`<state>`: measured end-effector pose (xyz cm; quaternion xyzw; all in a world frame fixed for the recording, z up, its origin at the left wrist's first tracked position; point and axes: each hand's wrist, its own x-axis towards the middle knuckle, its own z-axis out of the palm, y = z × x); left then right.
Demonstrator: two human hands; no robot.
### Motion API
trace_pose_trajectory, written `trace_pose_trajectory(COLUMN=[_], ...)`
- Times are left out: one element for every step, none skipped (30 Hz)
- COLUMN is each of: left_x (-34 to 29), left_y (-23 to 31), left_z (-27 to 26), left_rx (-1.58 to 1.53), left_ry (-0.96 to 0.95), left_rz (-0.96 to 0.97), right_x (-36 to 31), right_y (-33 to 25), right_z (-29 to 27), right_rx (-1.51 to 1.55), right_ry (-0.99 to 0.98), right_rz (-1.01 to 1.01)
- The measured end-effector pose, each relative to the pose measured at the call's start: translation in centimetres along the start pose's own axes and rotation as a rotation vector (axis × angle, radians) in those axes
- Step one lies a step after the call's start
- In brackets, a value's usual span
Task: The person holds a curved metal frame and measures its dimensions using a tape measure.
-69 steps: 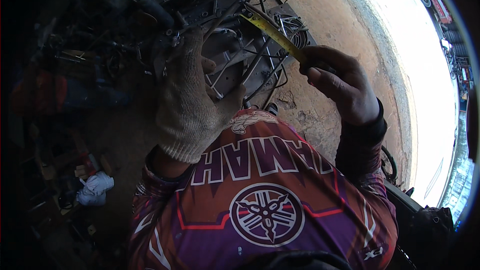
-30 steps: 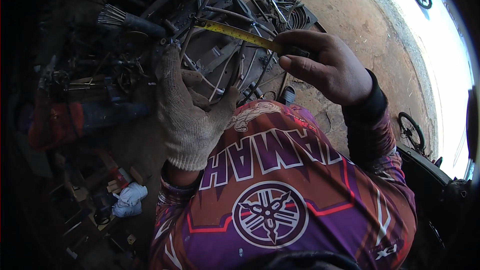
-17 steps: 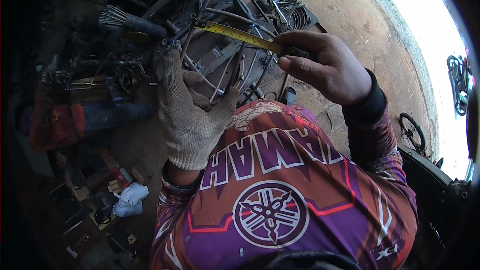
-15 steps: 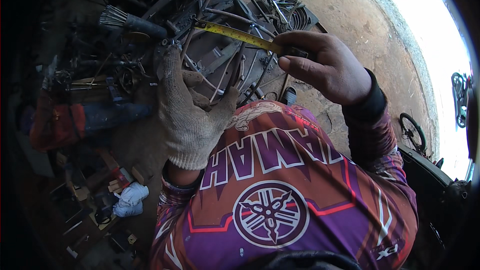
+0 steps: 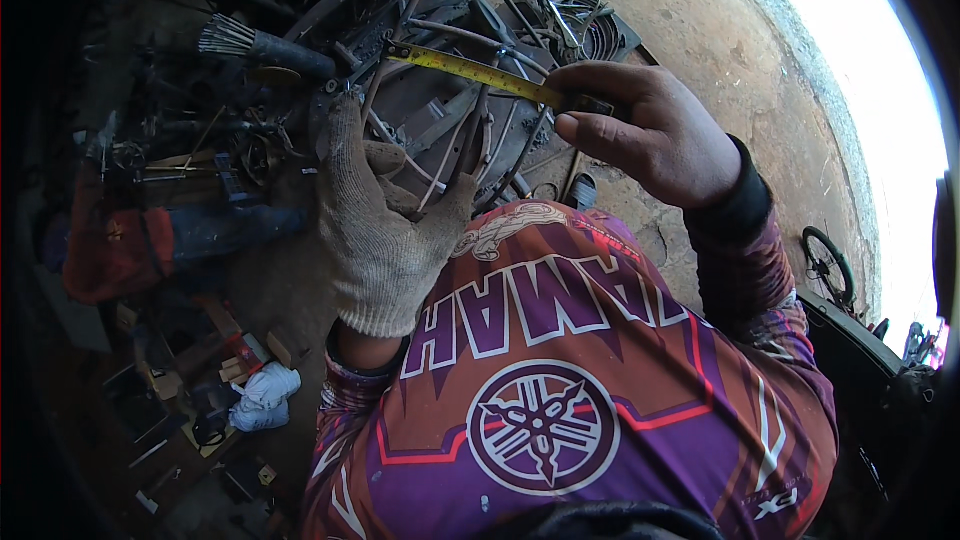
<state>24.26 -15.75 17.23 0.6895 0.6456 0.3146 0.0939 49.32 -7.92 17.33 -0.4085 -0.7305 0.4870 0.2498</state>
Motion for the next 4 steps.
trace_pose_trajectory(left_x=[0.10,0.18,0.25,0.34], left_y=[0.27,0.40,0.34,0.11], left_z=[-0.03,-0.04,-0.04,-0.10], left_rx=[-0.040,-0.079,-0.065,-0.051], left_ry=[-0.009,-0.017,-0.018,-0.018], left_rz=[-0.043,-0.086,-0.103,-0.122], right_x=[0.08,0.10,0.07,0.08], right_y=[0.11,0.17,0.19,0.15], right_z=[-0.01,-0.04,-0.11,-0.15], right_rx=[0.013,0.015,0.078,0.141], right_ry=[-0.004,-0.004,0.005,0.013], right_rz=[0.000,0.001,-0.005,-0.012])
